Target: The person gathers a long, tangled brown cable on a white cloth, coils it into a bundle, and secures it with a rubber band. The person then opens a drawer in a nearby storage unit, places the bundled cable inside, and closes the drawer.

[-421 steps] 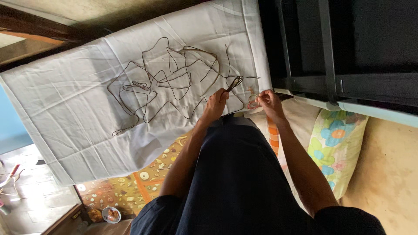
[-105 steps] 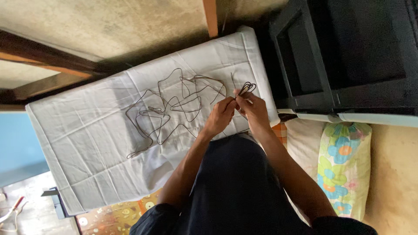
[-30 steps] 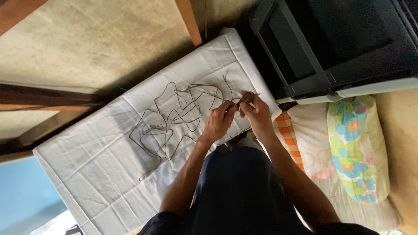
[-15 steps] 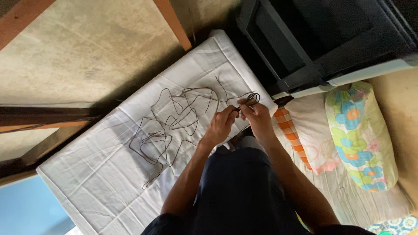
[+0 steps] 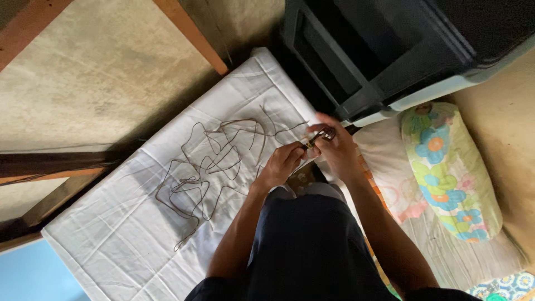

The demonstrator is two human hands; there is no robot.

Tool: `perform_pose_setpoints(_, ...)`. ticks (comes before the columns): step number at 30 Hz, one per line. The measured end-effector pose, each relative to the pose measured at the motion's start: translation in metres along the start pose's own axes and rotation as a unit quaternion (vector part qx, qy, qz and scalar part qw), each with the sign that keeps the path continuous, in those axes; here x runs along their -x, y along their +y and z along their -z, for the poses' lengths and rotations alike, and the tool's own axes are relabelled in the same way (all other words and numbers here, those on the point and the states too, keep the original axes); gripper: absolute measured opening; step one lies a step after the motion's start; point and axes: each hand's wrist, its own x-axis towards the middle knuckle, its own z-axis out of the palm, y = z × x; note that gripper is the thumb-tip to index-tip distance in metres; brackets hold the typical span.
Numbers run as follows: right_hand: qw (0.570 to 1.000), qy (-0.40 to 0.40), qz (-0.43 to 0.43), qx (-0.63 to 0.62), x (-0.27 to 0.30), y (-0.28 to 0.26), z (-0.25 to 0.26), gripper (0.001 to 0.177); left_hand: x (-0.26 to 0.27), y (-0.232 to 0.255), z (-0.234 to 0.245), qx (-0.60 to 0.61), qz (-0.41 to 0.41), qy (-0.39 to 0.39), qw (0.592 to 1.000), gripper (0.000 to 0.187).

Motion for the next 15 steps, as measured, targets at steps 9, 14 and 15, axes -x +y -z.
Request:
perform_pose_setpoints(9, 0.999, -0.008, 0.024, -0.026, -0.002, -0.015, 0.063, 0.018, -0.021, 0.029, -0.031, 0.147, -0.025, -0.102, 0.983, 0.04)
perform_pose_setpoints(14, 0.993, -0.01, 0.064, -0.098, 0.006, -0.042, 0.084, 0.024, -0.026, 0.043, -0.042, 0.077, -0.038, -0.133, 0.987, 0.046)
perform_pose_setpoints(15, 0.992, -0.018, 0.076, -0.104, 0.006, -0.047, 0.089, 0.026, -0.027, 0.044, -0.045, 0.059, -0.049, -0.14, 0.987, 0.048)
